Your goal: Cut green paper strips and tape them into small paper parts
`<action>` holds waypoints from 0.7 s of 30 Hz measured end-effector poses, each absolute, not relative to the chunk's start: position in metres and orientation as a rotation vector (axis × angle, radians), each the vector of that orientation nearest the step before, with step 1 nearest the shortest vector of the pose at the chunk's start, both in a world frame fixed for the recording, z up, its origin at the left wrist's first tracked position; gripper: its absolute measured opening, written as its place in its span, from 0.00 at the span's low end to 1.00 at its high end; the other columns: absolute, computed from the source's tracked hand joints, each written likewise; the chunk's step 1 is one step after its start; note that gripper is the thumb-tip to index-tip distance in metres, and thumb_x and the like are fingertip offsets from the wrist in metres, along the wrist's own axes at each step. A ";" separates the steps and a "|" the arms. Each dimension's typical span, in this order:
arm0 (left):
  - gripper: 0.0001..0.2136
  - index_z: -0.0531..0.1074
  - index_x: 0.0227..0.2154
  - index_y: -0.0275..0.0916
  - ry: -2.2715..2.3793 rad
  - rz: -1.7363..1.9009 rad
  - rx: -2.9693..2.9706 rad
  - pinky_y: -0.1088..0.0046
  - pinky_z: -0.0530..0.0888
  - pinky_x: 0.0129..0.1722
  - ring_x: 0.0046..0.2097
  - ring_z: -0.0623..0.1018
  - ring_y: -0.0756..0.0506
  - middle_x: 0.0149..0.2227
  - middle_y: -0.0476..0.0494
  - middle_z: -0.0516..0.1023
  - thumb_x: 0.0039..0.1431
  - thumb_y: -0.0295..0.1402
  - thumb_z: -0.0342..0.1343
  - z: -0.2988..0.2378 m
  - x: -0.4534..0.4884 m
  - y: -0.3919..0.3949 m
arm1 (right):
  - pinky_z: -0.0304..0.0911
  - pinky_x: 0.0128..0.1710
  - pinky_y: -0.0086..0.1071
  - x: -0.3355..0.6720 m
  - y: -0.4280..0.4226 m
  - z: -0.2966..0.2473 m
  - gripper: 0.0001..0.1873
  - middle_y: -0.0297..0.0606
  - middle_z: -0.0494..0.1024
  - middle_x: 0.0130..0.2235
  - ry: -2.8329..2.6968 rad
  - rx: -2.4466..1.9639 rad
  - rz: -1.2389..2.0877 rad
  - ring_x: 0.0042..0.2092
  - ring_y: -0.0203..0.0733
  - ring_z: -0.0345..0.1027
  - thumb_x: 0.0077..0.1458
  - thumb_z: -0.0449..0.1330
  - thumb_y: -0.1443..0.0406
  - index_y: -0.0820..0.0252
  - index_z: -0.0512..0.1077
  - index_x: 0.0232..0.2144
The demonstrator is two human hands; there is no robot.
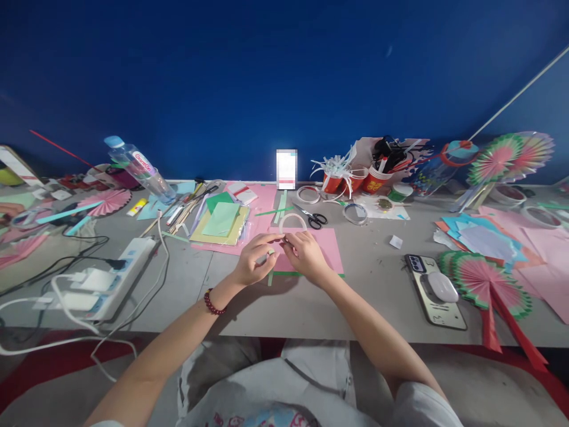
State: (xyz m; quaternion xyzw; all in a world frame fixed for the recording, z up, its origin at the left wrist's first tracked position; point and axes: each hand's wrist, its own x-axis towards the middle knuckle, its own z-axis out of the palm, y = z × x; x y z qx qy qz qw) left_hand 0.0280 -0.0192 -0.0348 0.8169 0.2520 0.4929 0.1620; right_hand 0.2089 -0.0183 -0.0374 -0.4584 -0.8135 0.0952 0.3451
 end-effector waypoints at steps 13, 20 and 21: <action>0.08 0.70 0.29 0.39 1.075 1.473 2.138 0.65 0.74 0.43 0.43 0.78 0.45 0.39 0.39 0.79 0.62 0.32 0.50 -0.033 0.026 -0.015 | 0.56 0.34 0.35 0.211 -0.016 -0.039 0.10 0.36 0.68 0.24 -2.072 -1.251 0.191 0.28 0.42 0.60 0.63 0.51 0.62 0.58 0.71 0.36; 0.13 0.76 0.31 0.38 1.099 1.321 1.701 0.74 0.71 0.31 0.33 0.75 0.48 0.33 0.43 0.77 0.61 0.41 0.53 -0.031 0.024 -0.009 | 0.61 0.35 0.35 0.210 -0.020 -0.036 0.14 0.39 0.73 0.31 -1.961 -1.196 0.511 0.33 0.42 0.65 0.63 0.49 0.60 0.58 0.72 0.42; 0.14 0.77 0.30 0.38 1.086 1.272 1.603 0.75 0.69 0.28 0.30 0.73 0.50 0.31 0.44 0.76 0.60 0.43 0.54 -0.031 0.024 -0.009 | 0.62 0.35 0.34 0.210 -0.022 -0.034 0.15 0.39 0.73 0.32 -1.942 -1.171 0.592 0.33 0.41 0.66 0.64 0.49 0.60 0.58 0.71 0.44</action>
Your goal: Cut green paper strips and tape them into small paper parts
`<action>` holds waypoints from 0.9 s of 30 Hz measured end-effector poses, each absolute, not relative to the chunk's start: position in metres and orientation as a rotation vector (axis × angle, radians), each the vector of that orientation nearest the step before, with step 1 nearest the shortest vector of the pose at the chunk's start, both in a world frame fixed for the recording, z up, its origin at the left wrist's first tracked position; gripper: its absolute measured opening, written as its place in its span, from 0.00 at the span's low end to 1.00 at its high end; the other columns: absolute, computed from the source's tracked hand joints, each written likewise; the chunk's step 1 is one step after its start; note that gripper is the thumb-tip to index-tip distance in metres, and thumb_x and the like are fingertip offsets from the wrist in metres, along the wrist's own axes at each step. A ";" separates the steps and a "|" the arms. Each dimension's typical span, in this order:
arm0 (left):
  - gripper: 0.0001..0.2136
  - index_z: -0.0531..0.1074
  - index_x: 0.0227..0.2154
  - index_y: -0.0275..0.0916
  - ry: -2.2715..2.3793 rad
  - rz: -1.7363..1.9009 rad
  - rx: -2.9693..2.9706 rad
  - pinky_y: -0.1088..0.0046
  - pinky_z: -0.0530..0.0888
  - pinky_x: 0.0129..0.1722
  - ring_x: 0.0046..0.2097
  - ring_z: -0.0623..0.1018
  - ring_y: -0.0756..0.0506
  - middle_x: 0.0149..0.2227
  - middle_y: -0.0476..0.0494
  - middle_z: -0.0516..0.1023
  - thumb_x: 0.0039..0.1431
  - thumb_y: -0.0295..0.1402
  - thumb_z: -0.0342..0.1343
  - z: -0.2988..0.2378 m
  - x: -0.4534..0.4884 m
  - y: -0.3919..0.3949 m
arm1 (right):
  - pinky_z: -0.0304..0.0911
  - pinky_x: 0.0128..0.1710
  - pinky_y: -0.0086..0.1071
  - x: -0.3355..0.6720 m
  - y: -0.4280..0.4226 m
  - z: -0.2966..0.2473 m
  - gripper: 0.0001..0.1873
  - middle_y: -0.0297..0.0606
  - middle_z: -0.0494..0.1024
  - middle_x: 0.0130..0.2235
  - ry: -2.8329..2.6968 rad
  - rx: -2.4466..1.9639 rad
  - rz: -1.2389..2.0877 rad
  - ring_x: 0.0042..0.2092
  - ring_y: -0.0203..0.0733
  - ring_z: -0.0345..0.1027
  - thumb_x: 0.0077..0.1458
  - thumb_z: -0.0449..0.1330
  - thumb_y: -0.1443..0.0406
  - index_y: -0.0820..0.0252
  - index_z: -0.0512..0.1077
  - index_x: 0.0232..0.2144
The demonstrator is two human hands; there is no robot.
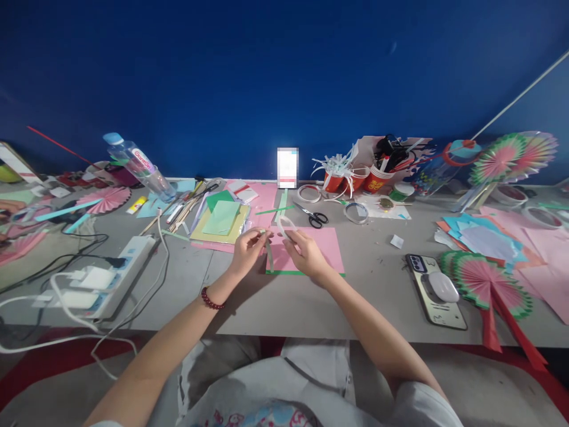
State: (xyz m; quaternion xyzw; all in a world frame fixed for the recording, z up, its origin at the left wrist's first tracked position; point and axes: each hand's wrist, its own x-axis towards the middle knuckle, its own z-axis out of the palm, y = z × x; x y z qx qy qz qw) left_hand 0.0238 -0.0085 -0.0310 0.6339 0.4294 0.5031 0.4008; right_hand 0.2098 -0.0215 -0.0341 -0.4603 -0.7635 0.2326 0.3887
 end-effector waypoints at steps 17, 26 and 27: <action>0.20 0.71 0.19 0.35 0.890 1.099 0.875 0.75 0.66 0.26 0.24 0.67 0.54 0.22 0.51 0.68 0.38 0.48 0.69 -0.030 0.030 -0.006 | 0.65 0.39 0.37 0.206 -0.020 -0.034 0.13 0.42 0.73 0.36 -2.048 -0.987 0.576 0.38 0.43 0.67 0.64 0.50 0.61 0.58 0.73 0.40; 0.19 0.70 0.17 0.36 0.906 1.091 0.928 0.74 0.66 0.26 0.23 0.66 0.54 0.20 0.52 0.66 0.41 0.47 0.68 -0.029 0.030 -0.007 | 0.67 0.43 0.39 0.205 -0.024 -0.032 0.14 0.44 0.75 0.40 -1.954 -0.989 0.685 0.41 0.44 0.71 0.61 0.56 0.60 0.58 0.74 0.45; 0.19 0.70 0.17 0.36 0.910 1.091 0.936 0.74 0.67 0.26 0.23 0.66 0.53 0.20 0.52 0.66 0.42 0.47 0.68 -0.028 0.030 -0.007 | 0.67 0.44 0.39 0.206 -0.024 -0.030 0.14 0.44 0.76 0.41 -1.922 -1.001 0.715 0.42 0.44 0.71 0.60 0.57 0.59 0.58 0.74 0.46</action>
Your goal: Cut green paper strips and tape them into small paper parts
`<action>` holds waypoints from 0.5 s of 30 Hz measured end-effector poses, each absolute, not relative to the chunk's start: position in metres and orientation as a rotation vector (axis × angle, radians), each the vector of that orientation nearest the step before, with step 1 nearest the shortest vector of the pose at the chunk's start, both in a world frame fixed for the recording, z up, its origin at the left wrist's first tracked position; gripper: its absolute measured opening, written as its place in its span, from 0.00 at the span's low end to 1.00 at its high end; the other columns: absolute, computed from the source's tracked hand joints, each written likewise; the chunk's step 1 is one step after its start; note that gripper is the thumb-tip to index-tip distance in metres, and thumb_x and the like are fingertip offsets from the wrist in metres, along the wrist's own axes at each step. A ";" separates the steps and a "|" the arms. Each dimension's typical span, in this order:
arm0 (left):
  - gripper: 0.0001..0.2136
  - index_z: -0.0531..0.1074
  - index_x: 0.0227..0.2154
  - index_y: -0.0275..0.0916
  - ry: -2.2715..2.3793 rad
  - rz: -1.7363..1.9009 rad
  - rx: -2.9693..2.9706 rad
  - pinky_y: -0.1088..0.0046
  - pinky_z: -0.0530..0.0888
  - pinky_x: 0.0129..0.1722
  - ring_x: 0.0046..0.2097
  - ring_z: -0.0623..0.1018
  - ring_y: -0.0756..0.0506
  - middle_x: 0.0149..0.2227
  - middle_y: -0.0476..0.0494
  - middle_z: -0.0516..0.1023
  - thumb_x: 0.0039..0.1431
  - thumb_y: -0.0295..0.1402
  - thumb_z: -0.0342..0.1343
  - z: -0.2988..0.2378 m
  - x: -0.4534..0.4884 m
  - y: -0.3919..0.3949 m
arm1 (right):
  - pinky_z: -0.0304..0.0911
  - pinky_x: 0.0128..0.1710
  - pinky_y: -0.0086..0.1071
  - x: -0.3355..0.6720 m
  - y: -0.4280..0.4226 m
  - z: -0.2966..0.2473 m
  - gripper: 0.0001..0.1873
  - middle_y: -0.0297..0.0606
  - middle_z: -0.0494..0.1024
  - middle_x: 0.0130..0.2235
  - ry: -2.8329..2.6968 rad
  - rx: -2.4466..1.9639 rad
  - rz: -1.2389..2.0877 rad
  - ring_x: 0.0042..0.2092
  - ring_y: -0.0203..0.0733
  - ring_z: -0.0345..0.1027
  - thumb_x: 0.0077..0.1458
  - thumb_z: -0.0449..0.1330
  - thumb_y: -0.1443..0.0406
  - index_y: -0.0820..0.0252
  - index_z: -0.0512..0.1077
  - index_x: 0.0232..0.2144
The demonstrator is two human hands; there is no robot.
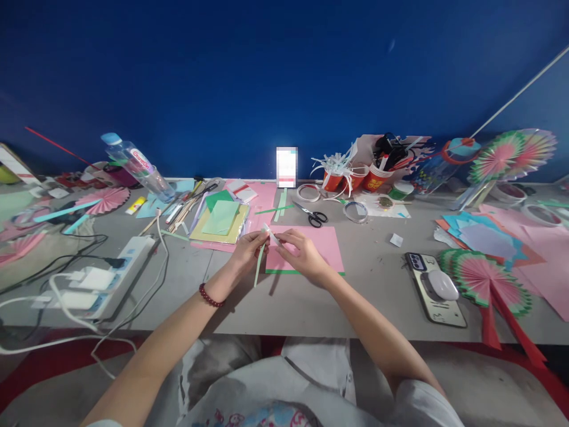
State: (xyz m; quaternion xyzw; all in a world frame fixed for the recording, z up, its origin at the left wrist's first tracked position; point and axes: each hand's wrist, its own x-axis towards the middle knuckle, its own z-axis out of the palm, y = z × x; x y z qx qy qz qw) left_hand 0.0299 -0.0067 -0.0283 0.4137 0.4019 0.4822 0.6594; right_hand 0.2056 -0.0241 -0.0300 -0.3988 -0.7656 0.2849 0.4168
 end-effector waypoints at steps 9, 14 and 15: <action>0.17 0.71 0.18 0.35 0.956 1.070 0.890 0.74 0.65 0.25 0.22 0.67 0.54 0.21 0.51 0.68 0.44 0.44 0.67 -0.034 0.029 -0.004 | 0.67 0.40 0.36 0.226 -0.010 -0.028 0.16 0.40 0.79 0.38 -1.580 -1.183 0.870 0.40 0.43 0.72 0.57 0.58 0.53 0.57 0.77 0.37; 0.18 0.72 0.18 0.36 0.913 1.074 0.921 0.75 0.65 0.26 0.23 0.67 0.54 0.21 0.51 0.68 0.42 0.45 0.68 -0.032 0.030 -0.005 | 0.67 0.39 0.36 0.219 -0.013 -0.028 0.15 0.41 0.80 0.39 -1.686 -1.133 1.033 0.39 0.42 0.73 0.54 0.61 0.55 0.58 0.77 0.38; 0.18 0.72 0.18 0.36 0.912 1.075 0.928 0.75 0.66 0.26 0.23 0.66 0.54 0.20 0.51 0.67 0.42 0.46 0.68 -0.032 0.031 -0.006 | 0.67 0.39 0.36 0.216 -0.015 -0.027 0.15 0.41 0.80 0.39 -1.710 -1.127 1.039 0.39 0.42 0.72 0.52 0.63 0.55 0.58 0.77 0.37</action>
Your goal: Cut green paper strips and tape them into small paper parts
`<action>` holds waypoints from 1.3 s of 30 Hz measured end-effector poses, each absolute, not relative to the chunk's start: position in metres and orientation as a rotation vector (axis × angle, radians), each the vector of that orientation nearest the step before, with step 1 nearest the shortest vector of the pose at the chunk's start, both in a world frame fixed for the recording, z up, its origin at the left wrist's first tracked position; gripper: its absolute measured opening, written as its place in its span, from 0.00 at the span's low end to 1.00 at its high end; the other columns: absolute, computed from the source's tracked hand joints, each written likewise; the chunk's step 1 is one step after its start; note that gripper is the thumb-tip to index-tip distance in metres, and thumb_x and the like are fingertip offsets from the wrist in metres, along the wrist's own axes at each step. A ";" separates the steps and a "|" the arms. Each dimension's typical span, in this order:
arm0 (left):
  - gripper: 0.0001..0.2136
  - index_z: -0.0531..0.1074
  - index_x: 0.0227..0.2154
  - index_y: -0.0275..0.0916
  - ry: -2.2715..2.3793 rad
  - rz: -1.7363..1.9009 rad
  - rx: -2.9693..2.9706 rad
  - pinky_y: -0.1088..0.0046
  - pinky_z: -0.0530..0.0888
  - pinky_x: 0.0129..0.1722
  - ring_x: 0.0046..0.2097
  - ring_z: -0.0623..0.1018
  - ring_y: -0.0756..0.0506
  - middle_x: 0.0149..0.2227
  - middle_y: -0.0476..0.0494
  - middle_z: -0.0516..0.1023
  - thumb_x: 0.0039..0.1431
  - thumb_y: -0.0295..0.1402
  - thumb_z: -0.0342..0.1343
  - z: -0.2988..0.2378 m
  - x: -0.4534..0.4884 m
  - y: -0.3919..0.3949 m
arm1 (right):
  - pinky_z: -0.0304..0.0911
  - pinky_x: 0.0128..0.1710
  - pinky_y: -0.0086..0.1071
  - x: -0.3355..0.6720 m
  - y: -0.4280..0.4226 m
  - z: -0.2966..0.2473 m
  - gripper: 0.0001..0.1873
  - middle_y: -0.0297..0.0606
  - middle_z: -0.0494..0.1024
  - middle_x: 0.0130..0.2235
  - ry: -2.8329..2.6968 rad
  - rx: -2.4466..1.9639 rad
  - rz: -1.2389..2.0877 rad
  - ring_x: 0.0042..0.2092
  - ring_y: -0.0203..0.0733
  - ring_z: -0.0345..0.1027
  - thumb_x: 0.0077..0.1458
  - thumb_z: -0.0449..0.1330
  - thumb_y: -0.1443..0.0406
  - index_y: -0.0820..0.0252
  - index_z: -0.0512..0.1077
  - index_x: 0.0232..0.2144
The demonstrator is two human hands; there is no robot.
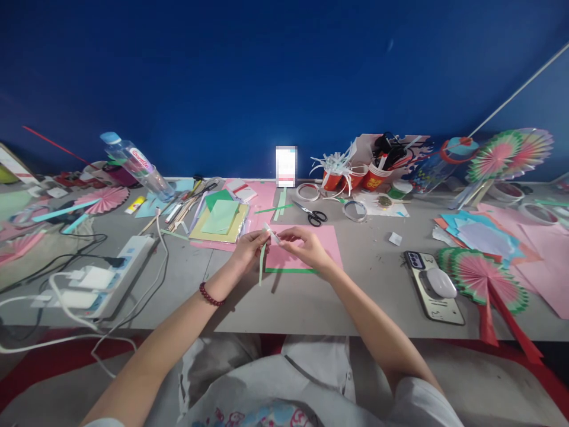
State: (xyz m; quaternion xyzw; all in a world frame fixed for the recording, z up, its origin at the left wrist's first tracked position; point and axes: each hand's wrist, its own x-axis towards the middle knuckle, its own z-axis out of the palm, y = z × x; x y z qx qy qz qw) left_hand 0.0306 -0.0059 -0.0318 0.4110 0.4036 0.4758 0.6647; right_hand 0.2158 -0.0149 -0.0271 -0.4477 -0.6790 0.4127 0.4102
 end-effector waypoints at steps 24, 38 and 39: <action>0.18 0.75 0.18 0.34 0.967 1.011 0.990 0.75 0.66 0.26 0.23 0.66 0.53 0.20 0.49 0.71 0.42 0.46 0.67 -0.034 0.032 -0.008 | 0.62 0.30 0.32 0.221 -0.012 -0.027 0.17 0.38 0.78 0.32 -1.447 -1.198 1.246 0.31 0.38 0.68 0.46 0.66 0.51 0.59 0.77 0.31; 0.18 0.74 0.19 0.33 0.886 1.011 0.917 0.76 0.67 0.25 0.23 0.69 0.54 0.21 0.49 0.72 0.39 0.46 0.69 -0.037 0.033 -0.007 | 0.61 0.30 0.31 0.219 -0.008 -0.032 0.21 0.35 0.72 0.26 -1.434 -1.232 1.157 0.31 0.38 0.66 0.48 0.62 0.47 0.59 0.69 0.27; 0.18 0.74 0.19 0.33 0.869 1.015 0.886 0.76 0.67 0.25 0.23 0.69 0.54 0.21 0.49 0.72 0.38 0.45 0.70 -0.035 0.033 -0.007 | 0.62 0.30 0.31 0.223 -0.006 -0.034 0.22 0.35 0.73 0.26 -1.405 -1.242 1.134 0.31 0.38 0.67 0.48 0.62 0.46 0.59 0.69 0.27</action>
